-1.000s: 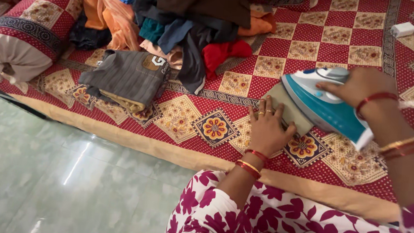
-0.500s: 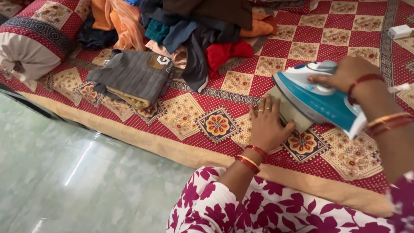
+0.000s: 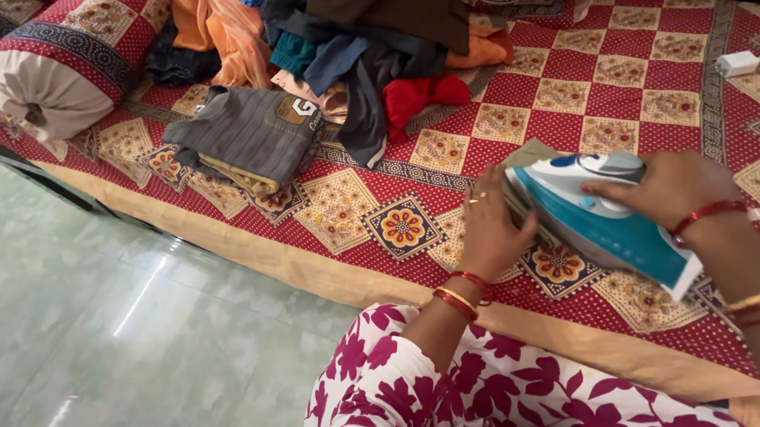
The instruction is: The person irons two pairs of shorts on a patterned bedspread. They first iron a light-colored pair, then switch to a dark brown pair, smoothing and folding each garment after ironing.
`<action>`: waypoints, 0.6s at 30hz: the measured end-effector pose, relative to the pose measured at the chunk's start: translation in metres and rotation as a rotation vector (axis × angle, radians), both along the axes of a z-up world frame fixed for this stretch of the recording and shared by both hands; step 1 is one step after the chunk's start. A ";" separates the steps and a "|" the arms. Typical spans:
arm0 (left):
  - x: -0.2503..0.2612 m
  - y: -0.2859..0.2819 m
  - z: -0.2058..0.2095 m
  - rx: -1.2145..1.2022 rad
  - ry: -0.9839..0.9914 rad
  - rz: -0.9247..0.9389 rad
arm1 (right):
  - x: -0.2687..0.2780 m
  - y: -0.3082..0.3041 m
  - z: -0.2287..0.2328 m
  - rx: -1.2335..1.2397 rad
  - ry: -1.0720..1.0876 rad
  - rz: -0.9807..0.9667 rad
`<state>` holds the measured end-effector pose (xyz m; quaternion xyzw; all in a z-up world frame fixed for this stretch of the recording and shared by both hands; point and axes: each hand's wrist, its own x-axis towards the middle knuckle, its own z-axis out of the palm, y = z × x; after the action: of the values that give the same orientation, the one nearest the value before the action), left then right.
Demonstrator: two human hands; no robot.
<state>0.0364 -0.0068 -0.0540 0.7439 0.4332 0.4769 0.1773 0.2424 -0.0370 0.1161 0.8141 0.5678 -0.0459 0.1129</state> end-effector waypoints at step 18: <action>-0.001 0.002 0.012 -0.154 0.226 -0.016 | 0.020 0.091 -0.012 0.119 0.074 0.056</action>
<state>0.0358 -0.0048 -0.0418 0.7807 0.4797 0.3537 0.1878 0.2624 0.0544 0.1036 0.8009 0.5959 -0.0391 0.0447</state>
